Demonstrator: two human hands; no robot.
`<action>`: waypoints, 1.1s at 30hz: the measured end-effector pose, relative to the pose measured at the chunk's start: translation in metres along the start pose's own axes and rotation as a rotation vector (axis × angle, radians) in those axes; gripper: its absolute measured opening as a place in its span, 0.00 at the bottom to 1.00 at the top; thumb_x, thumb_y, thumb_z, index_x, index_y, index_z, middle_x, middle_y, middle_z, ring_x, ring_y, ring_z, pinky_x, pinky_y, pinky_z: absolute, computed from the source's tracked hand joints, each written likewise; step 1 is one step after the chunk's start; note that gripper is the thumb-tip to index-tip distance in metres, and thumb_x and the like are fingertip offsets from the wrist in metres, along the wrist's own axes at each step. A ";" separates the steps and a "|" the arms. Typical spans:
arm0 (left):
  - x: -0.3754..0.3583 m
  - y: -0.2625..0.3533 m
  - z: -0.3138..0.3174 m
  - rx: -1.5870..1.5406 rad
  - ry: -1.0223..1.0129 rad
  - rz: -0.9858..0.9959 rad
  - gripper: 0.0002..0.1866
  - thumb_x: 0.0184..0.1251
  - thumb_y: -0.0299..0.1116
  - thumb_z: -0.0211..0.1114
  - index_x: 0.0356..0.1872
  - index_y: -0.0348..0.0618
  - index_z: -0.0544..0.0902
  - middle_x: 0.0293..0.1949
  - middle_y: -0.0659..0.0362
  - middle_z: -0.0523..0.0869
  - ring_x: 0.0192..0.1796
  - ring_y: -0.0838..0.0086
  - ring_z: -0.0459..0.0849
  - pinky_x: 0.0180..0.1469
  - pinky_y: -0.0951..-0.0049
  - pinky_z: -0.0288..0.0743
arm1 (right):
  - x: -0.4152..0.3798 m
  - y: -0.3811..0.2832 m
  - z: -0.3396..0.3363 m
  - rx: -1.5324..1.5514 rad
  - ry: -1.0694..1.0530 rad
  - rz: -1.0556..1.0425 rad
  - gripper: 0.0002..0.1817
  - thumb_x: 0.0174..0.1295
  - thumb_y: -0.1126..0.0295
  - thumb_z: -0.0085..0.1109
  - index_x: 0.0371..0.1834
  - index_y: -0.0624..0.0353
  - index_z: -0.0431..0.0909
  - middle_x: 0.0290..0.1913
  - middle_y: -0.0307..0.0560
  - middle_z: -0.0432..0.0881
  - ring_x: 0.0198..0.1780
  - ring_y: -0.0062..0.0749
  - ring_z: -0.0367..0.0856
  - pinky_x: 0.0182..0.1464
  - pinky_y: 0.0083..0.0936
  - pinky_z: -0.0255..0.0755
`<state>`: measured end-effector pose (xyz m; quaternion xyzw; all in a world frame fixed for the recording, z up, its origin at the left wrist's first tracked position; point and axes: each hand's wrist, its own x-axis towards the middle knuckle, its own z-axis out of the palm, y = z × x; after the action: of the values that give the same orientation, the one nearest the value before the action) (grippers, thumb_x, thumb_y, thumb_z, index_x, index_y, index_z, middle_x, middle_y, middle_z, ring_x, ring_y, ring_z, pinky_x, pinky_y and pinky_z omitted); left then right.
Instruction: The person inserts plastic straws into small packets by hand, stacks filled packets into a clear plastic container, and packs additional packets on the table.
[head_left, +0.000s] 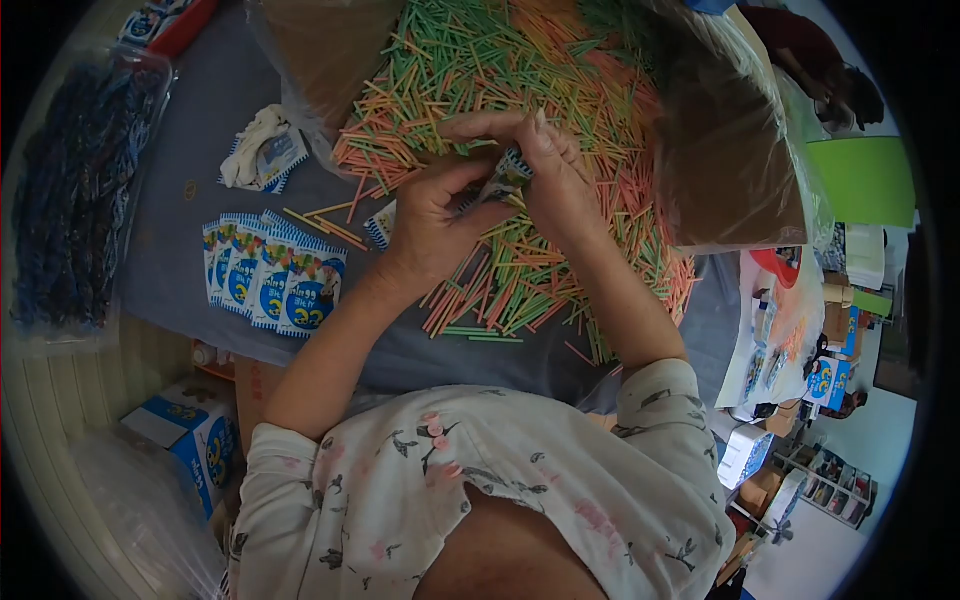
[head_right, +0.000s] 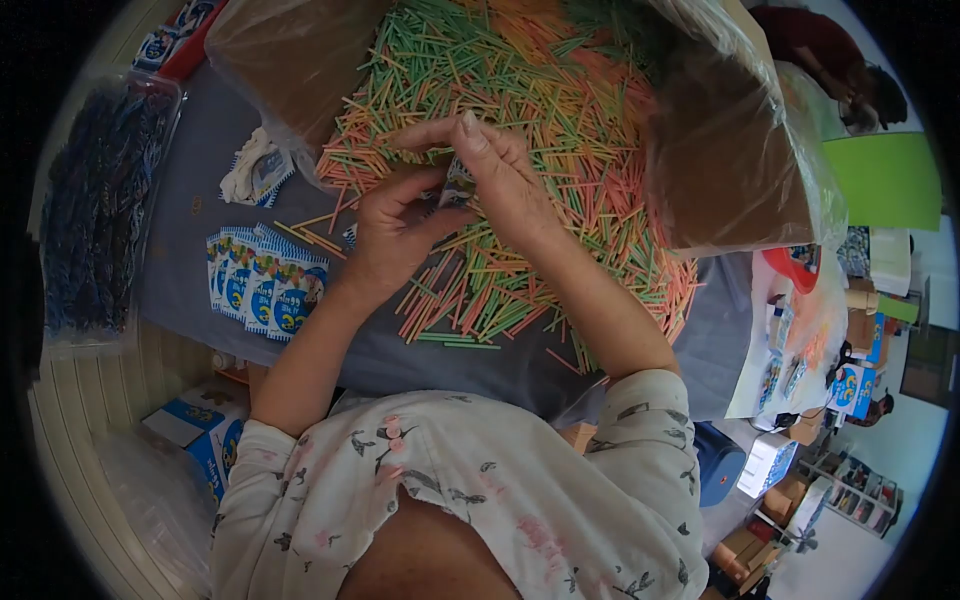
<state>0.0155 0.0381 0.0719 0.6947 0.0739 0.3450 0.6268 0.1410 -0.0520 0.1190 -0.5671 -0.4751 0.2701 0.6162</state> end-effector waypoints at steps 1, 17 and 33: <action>-0.003 0.002 -0.002 0.056 -0.035 -0.015 0.18 0.53 0.22 0.75 0.46 0.34 0.84 0.39 0.55 0.86 0.41 0.72 0.86 0.44 0.74 0.80 | 0.000 -0.001 0.002 0.017 -0.012 0.001 0.35 0.77 0.43 0.35 0.53 0.65 0.82 0.54 0.50 0.84 0.57 0.35 0.80 0.63 0.34 0.70; -0.077 0.073 -0.101 0.743 -0.178 -0.130 0.04 0.64 0.20 0.61 0.39 0.31 0.79 0.34 0.47 0.80 0.35 0.57 0.78 0.39 0.63 0.71 | -0.021 -0.030 0.024 -0.373 0.050 -0.351 0.21 0.72 0.60 0.51 0.62 0.58 0.78 0.57 0.56 0.79 0.51 0.42 0.82 0.50 0.41 0.74; -0.055 0.044 -0.055 1.036 -0.180 0.172 0.13 0.54 0.25 0.64 0.42 0.37 0.83 0.41 0.55 0.78 0.46 0.60 0.77 0.47 0.59 0.70 | 0.055 0.036 -0.094 -1.699 0.049 0.089 0.17 0.57 0.57 0.65 0.44 0.57 0.84 0.50 0.53 0.80 0.59 0.53 0.74 0.52 0.61 0.68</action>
<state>-0.0719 0.0451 0.0895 0.9437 0.1231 0.2524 0.1748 0.2546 -0.0384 0.1088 -0.8609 -0.4804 -0.1665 -0.0200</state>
